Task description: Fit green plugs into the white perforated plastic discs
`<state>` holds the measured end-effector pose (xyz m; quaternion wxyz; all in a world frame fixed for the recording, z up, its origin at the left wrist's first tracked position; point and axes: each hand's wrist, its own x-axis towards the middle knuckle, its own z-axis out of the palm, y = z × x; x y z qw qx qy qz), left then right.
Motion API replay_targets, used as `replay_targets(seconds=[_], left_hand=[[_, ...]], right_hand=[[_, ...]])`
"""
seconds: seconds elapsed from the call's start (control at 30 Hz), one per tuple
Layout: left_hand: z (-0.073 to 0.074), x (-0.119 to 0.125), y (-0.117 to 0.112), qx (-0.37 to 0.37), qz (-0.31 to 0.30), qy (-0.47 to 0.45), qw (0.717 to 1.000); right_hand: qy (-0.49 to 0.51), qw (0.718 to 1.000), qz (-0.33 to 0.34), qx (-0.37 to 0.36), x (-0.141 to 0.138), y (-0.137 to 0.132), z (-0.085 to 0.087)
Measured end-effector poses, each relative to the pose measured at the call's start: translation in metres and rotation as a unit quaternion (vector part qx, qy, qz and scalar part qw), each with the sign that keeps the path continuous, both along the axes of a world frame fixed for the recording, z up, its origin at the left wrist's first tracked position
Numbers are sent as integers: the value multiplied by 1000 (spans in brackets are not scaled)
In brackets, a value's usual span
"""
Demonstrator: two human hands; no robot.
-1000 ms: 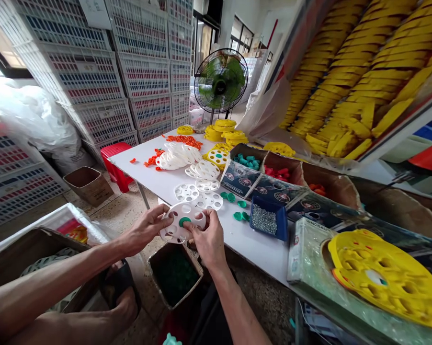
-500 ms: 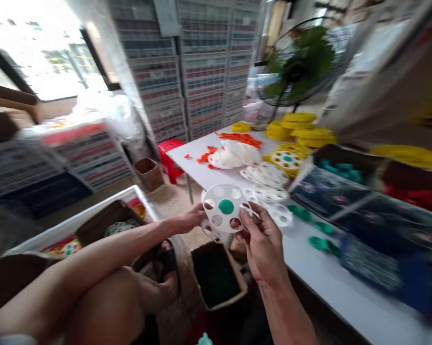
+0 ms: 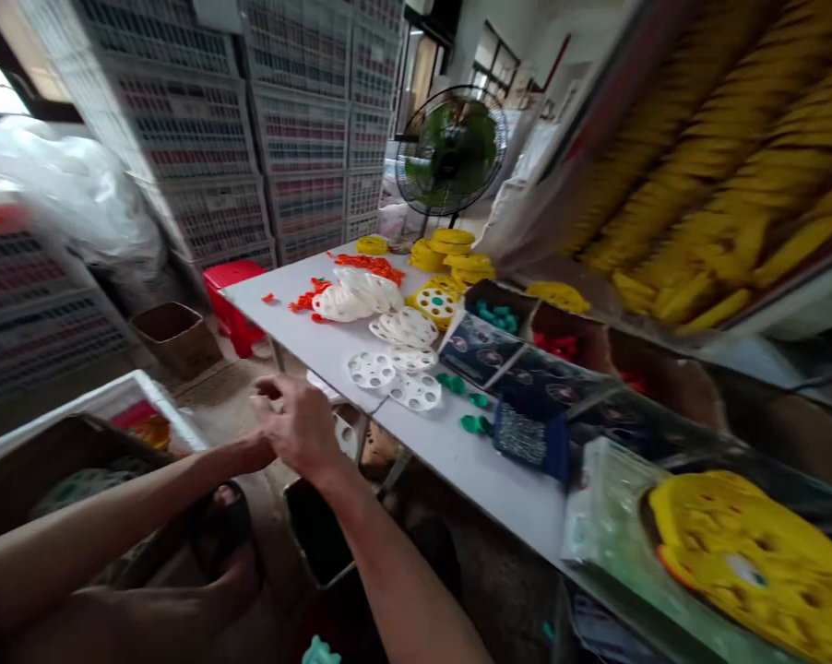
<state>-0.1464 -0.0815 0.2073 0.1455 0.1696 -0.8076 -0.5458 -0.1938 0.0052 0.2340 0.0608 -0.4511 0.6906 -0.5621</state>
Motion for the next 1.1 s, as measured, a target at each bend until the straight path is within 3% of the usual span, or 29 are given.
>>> replay_targets(seconds=[0.1, 0.17, 0.23, 0.33, 0.47, 0.63, 0.83, 0.9, 1.0, 1.1], left_hand=[[-1, -6, -2, 154, -132, -38, 978], [3, -6, -4, 244, -167, -36, 954], [9, -7, -2, 282, -175, -21, 943], [16, -11, 7, 308, -175, -5, 935], [20, -14, 15, 333, -175, 6, 926], [20, -13, 15, 360, -165, 18, 918], [17, -14, 14, 373, -146, 25, 916], [18, -13, 14, 373, -140, 25, 917], [19, -13, 14, 370, -135, 24, 919], [19, -12, 14, 364, -130, 21, 922]], right_hand=[[72, 979, -160, 105, -57, 89, -16], [160, 920, -264, 240, -94, 144, -26], [254, 865, -277, 333, -124, 185, -36], [336, 809, -249, 414, -146, 216, -51], [366, 786, -225, 445, -153, 222, -65], [373, 803, -235, 400, -157, 216, -72], [308, 870, -280, 265, -151, 198, -61], [227, 915, -264, 203, -143, 190, -53], [1, 980, -180, 83, -123, 178, -42], [-188, 977, -96, -28, -101, 167, -37]])
